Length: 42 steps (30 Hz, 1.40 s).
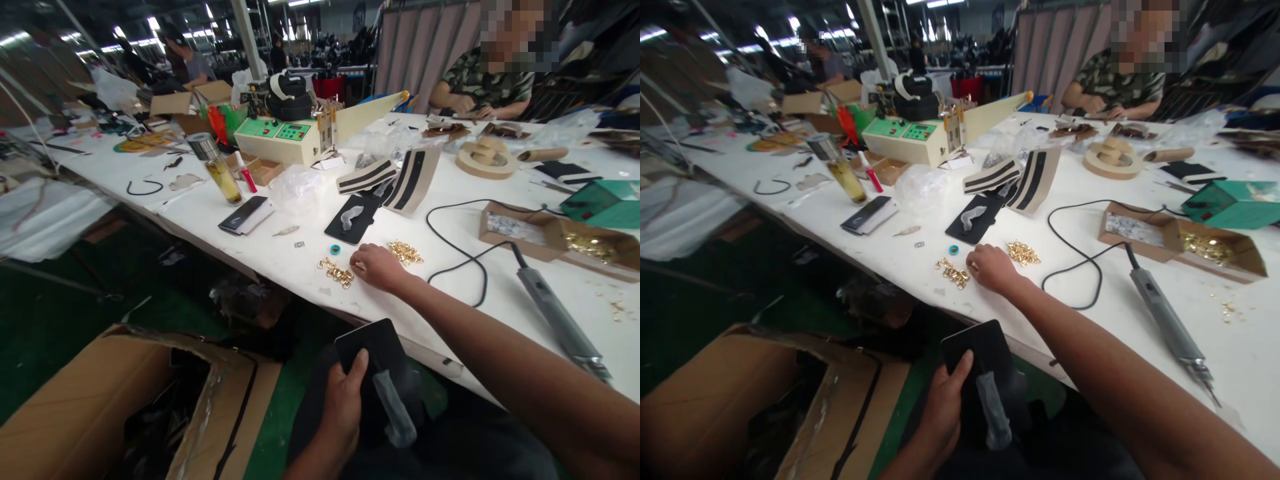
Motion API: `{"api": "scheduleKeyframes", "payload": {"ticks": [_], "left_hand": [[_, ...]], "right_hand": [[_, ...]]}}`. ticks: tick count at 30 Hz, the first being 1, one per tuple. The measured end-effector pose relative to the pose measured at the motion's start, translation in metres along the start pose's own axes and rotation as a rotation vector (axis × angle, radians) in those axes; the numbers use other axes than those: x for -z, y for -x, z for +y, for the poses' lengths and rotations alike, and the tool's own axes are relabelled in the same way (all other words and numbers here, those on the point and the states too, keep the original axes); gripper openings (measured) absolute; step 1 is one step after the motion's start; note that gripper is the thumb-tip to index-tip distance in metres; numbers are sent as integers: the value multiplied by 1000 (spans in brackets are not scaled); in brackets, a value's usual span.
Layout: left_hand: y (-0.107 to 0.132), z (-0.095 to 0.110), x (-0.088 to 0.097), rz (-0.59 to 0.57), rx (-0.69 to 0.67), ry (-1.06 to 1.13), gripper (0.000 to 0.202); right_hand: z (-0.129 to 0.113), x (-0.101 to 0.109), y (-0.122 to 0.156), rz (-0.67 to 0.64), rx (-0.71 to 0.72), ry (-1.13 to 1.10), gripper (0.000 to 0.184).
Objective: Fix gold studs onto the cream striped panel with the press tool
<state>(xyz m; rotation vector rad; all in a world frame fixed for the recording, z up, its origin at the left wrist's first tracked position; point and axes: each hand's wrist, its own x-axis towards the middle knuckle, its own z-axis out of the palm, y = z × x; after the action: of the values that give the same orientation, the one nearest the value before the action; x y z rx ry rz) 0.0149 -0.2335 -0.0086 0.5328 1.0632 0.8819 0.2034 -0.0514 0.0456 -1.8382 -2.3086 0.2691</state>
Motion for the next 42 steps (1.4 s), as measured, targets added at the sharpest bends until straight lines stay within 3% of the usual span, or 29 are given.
{"api": "scheduleKeyframes", "payload": {"ticks": [8,16,20,24,26,29,34,42], "left_hand": [[3,5,-5,30,-58,46,50],[14,10,-12,52,-141,42,57],[19,11,-19,56,-189,2,54],[22,10,-26,63,-210,-62,53],[24,8,-30,57,-216,-117,52],[29,8,-39,18,-260,-286,51],[49,13,-60,-97,-406,-614,49],[65,6,-71,-153,-497,-764,40]], "right_hand": [[22,3,13,-43,-214,-18,22],[26,14,38,23,-325,-103,25],[20,25,81,81,-303,-236,22],[-5,34,152,305,-289,-658,24],[-21,32,189,408,-316,-840,24],[-43,21,229,494,-326,-917,17],[-52,2,255,673,-242,-831,8],[-46,9,274,702,-223,-772,6]]}}
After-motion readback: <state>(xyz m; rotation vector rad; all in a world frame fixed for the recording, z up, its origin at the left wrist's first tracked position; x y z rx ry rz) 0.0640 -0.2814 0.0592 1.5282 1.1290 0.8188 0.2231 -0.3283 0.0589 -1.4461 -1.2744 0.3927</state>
